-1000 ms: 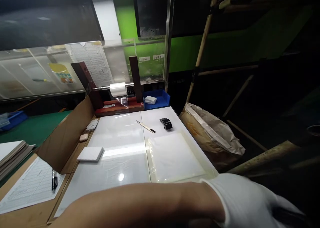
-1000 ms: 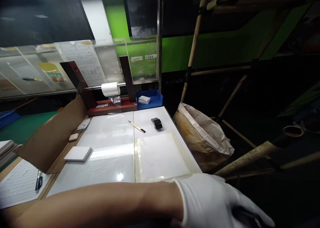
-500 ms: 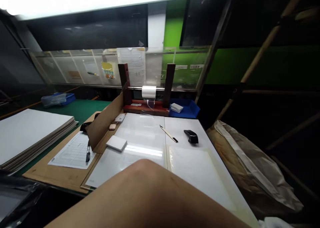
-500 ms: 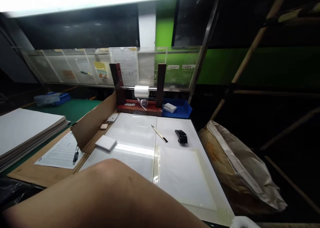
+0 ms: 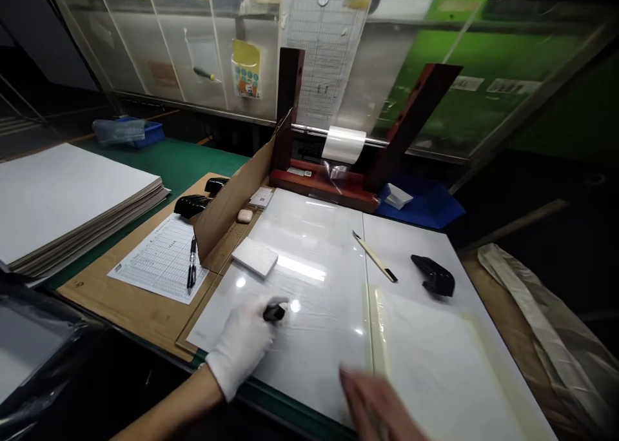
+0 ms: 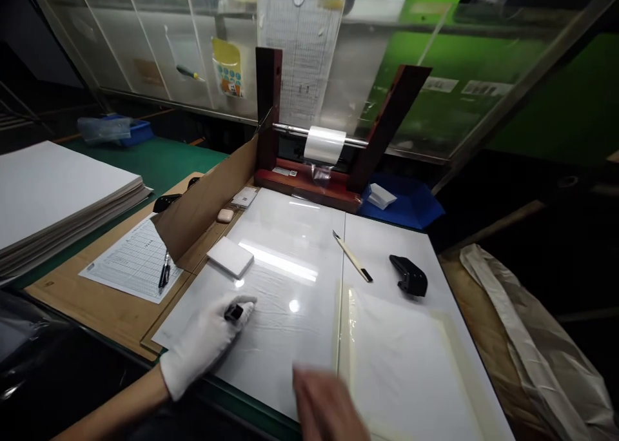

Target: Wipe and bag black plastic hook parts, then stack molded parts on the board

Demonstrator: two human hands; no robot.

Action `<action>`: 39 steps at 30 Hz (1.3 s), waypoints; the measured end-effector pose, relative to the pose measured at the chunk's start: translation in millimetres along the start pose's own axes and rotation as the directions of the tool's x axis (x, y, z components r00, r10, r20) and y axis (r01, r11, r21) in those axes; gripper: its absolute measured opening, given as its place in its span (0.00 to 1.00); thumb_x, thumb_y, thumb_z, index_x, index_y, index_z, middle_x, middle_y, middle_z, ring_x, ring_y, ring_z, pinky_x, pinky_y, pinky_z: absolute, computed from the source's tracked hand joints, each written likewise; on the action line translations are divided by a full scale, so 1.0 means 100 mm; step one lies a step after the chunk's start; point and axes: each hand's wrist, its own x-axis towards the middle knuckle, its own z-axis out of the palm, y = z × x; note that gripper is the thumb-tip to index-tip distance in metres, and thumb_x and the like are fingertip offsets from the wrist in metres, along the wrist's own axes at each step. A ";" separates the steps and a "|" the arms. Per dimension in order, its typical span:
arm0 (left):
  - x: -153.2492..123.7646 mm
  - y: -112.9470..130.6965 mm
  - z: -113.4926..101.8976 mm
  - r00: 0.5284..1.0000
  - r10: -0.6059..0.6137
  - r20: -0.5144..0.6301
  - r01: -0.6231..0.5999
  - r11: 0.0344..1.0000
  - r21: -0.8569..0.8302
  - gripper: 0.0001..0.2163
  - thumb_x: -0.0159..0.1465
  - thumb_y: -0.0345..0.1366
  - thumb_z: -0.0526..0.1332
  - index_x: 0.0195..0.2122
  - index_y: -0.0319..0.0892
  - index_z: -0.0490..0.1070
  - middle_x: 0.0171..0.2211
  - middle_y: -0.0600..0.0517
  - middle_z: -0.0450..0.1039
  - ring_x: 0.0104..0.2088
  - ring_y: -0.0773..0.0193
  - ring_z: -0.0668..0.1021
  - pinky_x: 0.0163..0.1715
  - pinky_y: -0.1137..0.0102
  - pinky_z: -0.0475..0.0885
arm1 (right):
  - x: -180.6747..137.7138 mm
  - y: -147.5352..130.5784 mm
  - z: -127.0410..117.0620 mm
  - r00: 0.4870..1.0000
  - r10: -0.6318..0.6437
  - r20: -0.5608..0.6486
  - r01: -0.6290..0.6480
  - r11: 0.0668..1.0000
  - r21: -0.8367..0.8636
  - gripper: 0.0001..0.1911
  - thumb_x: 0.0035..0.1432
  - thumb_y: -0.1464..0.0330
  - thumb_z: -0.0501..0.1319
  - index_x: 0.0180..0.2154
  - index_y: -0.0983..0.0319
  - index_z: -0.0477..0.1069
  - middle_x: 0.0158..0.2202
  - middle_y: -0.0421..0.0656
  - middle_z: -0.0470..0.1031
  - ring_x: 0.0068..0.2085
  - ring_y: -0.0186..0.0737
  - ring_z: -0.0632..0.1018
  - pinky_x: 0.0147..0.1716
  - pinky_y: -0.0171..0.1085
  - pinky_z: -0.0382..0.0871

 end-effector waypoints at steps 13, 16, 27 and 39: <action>-0.07 -0.49 -0.57 0.938 -0.273 0.214 0.345 0.804 -0.485 0.35 0.60 0.71 0.50 0.44 0.42 0.72 0.26 0.53 0.72 0.25 0.62 0.77 0.27 0.69 0.72 | 3.09 0.66 0.96 0.965 -0.036 0.260 0.161 0.863 -0.478 0.08 0.65 0.65 0.62 0.36 0.62 0.75 0.38 0.44 0.78 0.42 0.44 0.78 0.49 0.49 0.70; -0.03 -0.44 -0.62 0.910 -0.322 0.261 0.414 0.730 -0.544 0.37 0.62 0.71 0.42 0.43 0.42 0.69 0.22 0.55 0.67 0.19 0.63 0.72 0.20 0.70 0.68 | 2.73 0.48 0.82 0.929 -0.051 0.366 0.212 0.885 -0.415 0.07 0.64 0.65 0.60 0.35 0.58 0.76 0.36 0.44 0.80 0.37 0.45 0.78 0.43 0.45 0.70; 0.48 0.36 -0.22 0.994 0.094 -0.064 -0.099 0.991 -0.093 0.21 0.63 0.51 0.61 0.20 0.44 0.61 0.20 0.57 0.62 0.24 0.66 0.68 0.26 0.72 0.62 | 0.19 -0.47 0.74 0.915 -0.067 0.398 0.199 0.933 -0.301 0.09 0.69 0.73 0.55 0.38 0.59 0.73 0.34 0.41 0.72 0.35 0.39 0.75 0.34 0.36 0.69; -0.04 -0.21 -0.36 0.873 0.330 0.360 -0.391 0.914 0.111 0.18 0.66 0.36 0.58 0.55 0.47 0.76 0.57 0.47 0.76 0.59 0.55 0.75 0.62 0.61 0.67 | 0.05 -0.80 0.40 0.956 -0.111 0.272 0.155 0.977 -0.145 0.06 0.67 0.74 0.60 0.37 0.60 0.72 0.41 0.41 0.74 0.43 0.42 0.73 0.44 0.42 0.69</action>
